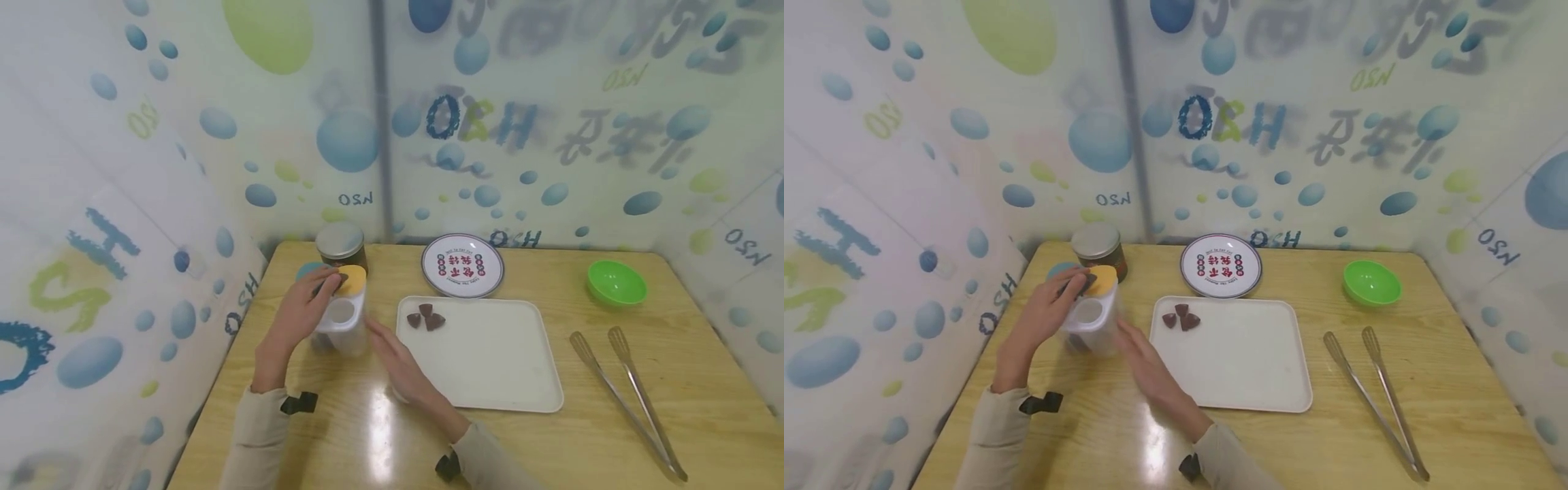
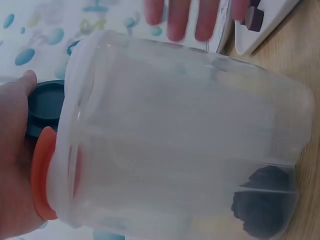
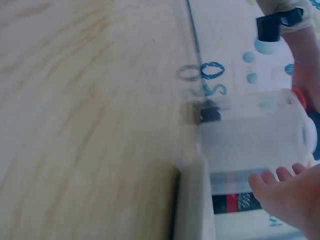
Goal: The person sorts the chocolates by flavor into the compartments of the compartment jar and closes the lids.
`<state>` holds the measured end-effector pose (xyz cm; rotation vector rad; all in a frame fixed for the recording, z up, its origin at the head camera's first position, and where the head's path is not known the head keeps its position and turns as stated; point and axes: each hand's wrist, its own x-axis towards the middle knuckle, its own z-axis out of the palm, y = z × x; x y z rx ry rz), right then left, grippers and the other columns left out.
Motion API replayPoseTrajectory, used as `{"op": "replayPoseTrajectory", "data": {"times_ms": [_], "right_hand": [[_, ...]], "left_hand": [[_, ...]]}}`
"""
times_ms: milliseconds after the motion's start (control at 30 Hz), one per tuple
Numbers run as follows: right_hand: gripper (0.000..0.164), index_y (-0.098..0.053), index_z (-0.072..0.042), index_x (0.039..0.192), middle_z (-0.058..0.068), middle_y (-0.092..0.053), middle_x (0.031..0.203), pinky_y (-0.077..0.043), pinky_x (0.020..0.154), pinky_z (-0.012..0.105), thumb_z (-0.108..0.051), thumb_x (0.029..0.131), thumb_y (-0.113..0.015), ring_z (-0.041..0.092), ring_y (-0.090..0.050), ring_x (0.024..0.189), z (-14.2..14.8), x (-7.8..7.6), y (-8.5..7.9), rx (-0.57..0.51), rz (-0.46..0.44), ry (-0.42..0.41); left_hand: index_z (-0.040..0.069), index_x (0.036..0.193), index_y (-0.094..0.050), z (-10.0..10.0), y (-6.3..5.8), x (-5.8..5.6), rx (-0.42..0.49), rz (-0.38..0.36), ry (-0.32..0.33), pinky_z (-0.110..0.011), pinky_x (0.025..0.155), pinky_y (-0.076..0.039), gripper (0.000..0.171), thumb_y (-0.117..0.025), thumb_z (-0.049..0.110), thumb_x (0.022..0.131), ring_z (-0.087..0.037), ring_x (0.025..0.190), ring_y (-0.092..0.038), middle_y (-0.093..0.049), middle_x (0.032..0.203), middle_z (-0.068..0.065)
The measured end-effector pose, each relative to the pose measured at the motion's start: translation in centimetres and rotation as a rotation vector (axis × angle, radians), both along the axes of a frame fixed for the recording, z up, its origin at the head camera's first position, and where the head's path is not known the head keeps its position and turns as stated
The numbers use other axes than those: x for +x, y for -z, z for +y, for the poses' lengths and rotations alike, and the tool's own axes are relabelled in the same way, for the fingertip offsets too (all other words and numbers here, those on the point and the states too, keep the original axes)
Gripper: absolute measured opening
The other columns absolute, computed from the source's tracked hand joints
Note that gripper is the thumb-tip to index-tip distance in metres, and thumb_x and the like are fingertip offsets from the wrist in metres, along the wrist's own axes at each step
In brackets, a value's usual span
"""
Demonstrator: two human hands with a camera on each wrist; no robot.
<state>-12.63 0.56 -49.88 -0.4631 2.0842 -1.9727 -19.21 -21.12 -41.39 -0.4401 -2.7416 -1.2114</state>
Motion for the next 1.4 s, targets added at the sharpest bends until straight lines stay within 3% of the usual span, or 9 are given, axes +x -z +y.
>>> {"op": "replayPoseTrajectory", "data": {"times_ms": [233, 433, 533, 633, 767, 867, 1100, 1267, 1400], "right_hand": [[0.044, -0.051, -0.007, 0.141, 0.015, -0.052, 0.147, -0.040, 0.115, 0.039, -0.033, 0.110, -0.035, 0.032, -0.047, 0.138, 6.9, 1.4, -1.7, 0.024, 0.020, 0.174], [0.044, -0.054, -0.002, 0.136, 0.018, -0.057, 0.140, -0.045, 0.101, 0.013, -0.031, 0.110, -0.034, 0.002, -0.055, 0.123, 15.1, 2.9, -2.0, 0.155, 0.091, 0.384], [0.044, -0.052, -0.001, 0.137, 0.019, -0.055, 0.140, -0.041, 0.097, 0.007, -0.031, 0.110, -0.034, 0.003, -0.053, 0.123, 19.1, 4.2, -1.9, 0.294, 0.089, 0.455], [0.049, -0.043, 0.000, 0.144, 0.024, -0.046, 0.145, -0.045, 0.103, 0.027, -0.035, 0.109, -0.036, 0.030, -0.049, 0.130, 23.1, 5.8, -1.9, 0.465, 0.033, 0.481], [0.057, -0.035, 0.010, 0.145, 0.038, -0.036, 0.145, -0.035, 0.100, 0.071, -0.033, 0.107, -0.045, 0.060, -0.034, 0.131, 28.2, 7.5, -1.6, 0.654, 0.077, 0.519], [0.062, -0.037, 0.015, 0.141, 0.043, -0.038, 0.139, -0.028, 0.096, 0.077, -0.033, 0.104, -0.052, 0.064, -0.031, 0.127, 31.6, 8.8, -1.1, 0.809, 0.135, 0.576], [0.085, -0.032, 0.025, 0.136, 0.053, -0.037, 0.128, -0.039, 0.083, 0.074, -0.050, 0.101, -0.050, 0.069, -0.039, 0.111, 36.3, 10.2, -0.2, 1.116, -0.002, 0.477], [0.096, -0.031, 0.028, 0.133, 0.053, -0.044, 0.119, -0.049, 0.073, 0.066, -0.060, 0.099, -0.047, 0.067, -0.050, 0.102, 37.3, 9.9, 0.9, 1.169, -0.150, 0.344], [0.089, -0.040, 0.023, 0.123, 0.037, -0.055, 0.098, -0.052, 0.064, 0.052, -0.062, 0.097, -0.050, 0.045, -0.059, 0.082, 37.6, 9.9, 1.9, 1.160, -0.210, 0.307]], "left_hand": [[0.016, 0.130, -0.068, 0.3, 0.4, 0.1, 0.016, 0.008, -0.006, -0.051, 0.117, -0.034, 0.052, -0.038, 0.052, 0.105, -0.027, 0.143, -0.043, -0.055, 0.147, -0.006], [0.018, 0.129, -0.068, 0.2, 0.3, 0.1, 0.046, 0.008, -0.026, -0.050, 0.116, -0.037, 0.051, -0.039, 0.053, 0.105, -0.026, 0.139, -0.047, -0.055, 0.147, -0.006], [0.020, 0.128, -0.069, 0.2, 0.3, 0.2, 0.085, -0.015, -0.039, -0.050, 0.113, -0.040, 0.050, -0.041, 0.054, 0.104, -0.026, 0.138, -0.049, -0.056, 0.146, -0.007], [0.022, 0.127, -0.068, 0.3, 0.2, 0.2, 0.097, -0.032, -0.054, -0.050, 0.111, -0.043, 0.050, -0.040, 0.056, 0.103, -0.027, 0.135, -0.052, -0.057, 0.144, -0.007], [0.021, 0.128, -0.067, 0.4, 0.0, 0.1, 0.081, -0.012, -0.070, -0.051, 0.112, -0.041, 0.051, -0.038, 0.055, 0.104, -0.029, 0.134, -0.053, -0.062, 0.139, -0.005], [0.019, 0.127, -0.067, 0.5, -0.1, 0.1, 0.074, 0.004, -0.075, -0.051, 0.111, -0.041, 0.050, -0.038, 0.054, 0.105, -0.029, 0.134, -0.053, -0.063, 0.136, -0.005], [0.018, 0.126, -0.068, 0.4, 0.0, 0.2, 0.069, -0.003, -0.083, -0.052, 0.116, -0.037, 0.051, -0.038, 0.054, 0.105, -0.030, 0.140, -0.047, -0.061, 0.140, -0.006], [0.020, 0.127, -0.067, 0.4, 0.0, 0.1, 0.074, -0.018, -0.088, -0.051, 0.117, -0.035, 0.052, -0.038, 0.056, 0.104, -0.029, 0.143, -0.043, -0.062, 0.138, -0.004], [0.020, 0.127, -0.067, 0.5, 0.0, 0.1, 0.073, -0.019, -0.086, -0.052, 0.117, -0.035, 0.051, -0.039, 0.056, 0.104, -0.029, 0.143, -0.043, -0.063, 0.137, -0.004]]}}
